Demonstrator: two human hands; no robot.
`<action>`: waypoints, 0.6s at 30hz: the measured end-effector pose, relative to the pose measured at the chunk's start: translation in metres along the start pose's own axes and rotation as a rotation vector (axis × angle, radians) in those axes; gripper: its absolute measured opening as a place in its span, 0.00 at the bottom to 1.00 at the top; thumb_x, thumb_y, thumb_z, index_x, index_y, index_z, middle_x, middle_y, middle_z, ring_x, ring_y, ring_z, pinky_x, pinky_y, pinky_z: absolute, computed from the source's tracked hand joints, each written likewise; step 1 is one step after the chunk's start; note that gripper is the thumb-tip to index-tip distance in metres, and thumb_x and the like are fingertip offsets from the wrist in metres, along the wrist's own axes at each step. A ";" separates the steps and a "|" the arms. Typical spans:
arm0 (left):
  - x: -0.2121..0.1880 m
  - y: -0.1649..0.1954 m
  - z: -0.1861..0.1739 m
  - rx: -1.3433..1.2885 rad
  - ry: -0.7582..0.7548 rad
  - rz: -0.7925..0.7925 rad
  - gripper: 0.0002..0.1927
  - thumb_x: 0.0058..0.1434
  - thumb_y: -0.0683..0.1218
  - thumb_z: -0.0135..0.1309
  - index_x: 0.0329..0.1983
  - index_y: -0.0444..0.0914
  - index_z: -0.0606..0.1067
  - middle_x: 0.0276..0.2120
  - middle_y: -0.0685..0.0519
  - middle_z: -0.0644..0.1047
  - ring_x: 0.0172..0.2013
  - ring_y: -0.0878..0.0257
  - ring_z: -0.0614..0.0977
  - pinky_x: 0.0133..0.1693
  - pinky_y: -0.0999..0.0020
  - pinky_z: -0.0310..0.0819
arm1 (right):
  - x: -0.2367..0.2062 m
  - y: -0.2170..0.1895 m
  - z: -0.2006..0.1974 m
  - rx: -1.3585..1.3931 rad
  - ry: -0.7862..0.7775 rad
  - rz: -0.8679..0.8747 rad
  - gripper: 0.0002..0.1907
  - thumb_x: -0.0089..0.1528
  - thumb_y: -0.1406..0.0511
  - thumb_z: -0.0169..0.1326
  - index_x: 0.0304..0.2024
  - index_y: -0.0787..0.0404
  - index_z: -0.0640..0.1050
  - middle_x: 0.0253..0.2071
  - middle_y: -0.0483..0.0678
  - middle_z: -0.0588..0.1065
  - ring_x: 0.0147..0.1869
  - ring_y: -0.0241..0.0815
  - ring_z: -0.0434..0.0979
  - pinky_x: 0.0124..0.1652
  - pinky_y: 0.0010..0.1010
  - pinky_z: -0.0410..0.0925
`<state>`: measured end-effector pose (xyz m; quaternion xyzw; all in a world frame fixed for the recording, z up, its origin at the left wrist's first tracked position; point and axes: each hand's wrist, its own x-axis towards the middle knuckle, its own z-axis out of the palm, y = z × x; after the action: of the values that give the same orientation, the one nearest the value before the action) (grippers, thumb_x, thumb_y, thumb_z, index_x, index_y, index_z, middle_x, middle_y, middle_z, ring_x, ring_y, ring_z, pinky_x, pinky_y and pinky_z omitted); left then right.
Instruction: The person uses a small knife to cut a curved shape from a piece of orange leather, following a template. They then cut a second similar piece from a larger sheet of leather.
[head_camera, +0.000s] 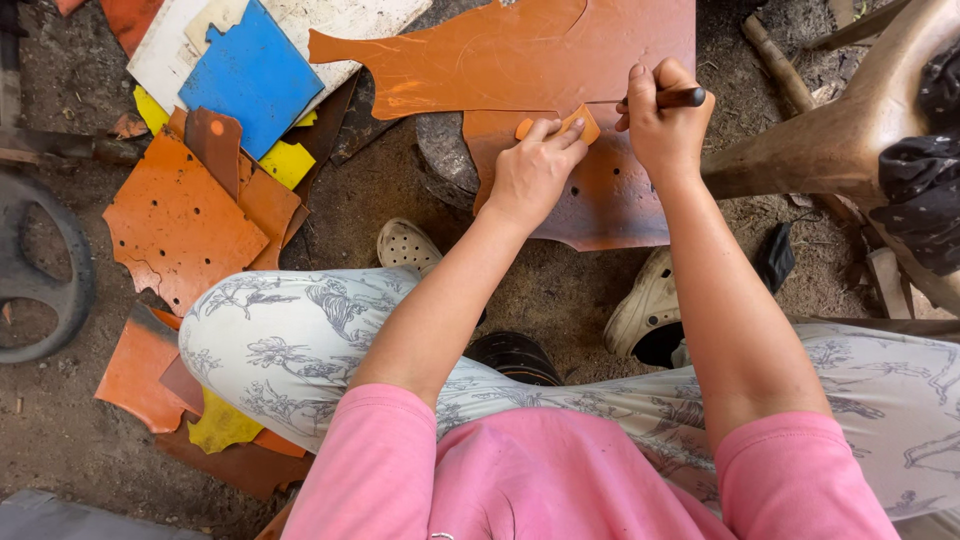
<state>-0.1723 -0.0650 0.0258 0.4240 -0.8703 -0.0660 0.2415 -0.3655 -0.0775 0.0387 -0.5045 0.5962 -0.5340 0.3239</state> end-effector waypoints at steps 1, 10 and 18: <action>0.000 -0.001 0.000 0.000 0.002 -0.003 0.08 0.60 0.41 0.54 0.40 0.45 0.81 0.55 0.63 0.80 0.55 0.61 0.79 0.40 0.68 0.83 | 0.000 -0.001 0.001 -0.012 -0.009 0.001 0.19 0.75 0.67 0.55 0.28 0.62 0.68 0.26 0.47 0.75 0.31 0.34 0.82 0.26 0.26 0.73; 0.004 -0.002 0.004 0.047 -0.015 0.033 0.09 0.59 0.41 0.55 0.39 0.46 0.82 0.53 0.63 0.81 0.50 0.62 0.80 0.36 0.69 0.83 | 0.014 -0.014 -0.003 -0.202 -0.136 -0.095 0.21 0.74 0.70 0.54 0.26 0.64 0.67 0.25 0.49 0.76 0.33 0.37 0.86 0.25 0.26 0.72; 0.011 0.000 0.005 0.123 -0.005 0.067 0.15 0.56 0.40 0.54 0.45 0.46 0.82 0.47 0.64 0.82 0.48 0.61 0.80 0.32 0.68 0.82 | -0.017 -0.032 -0.021 -0.325 -0.147 -0.002 0.19 0.72 0.70 0.54 0.26 0.64 0.68 0.24 0.50 0.78 0.31 0.36 0.84 0.23 0.26 0.71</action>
<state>-0.1799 -0.0740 0.0254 0.4087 -0.8870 -0.0053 0.2149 -0.3723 -0.0524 0.0721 -0.5885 0.6489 -0.3927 0.2800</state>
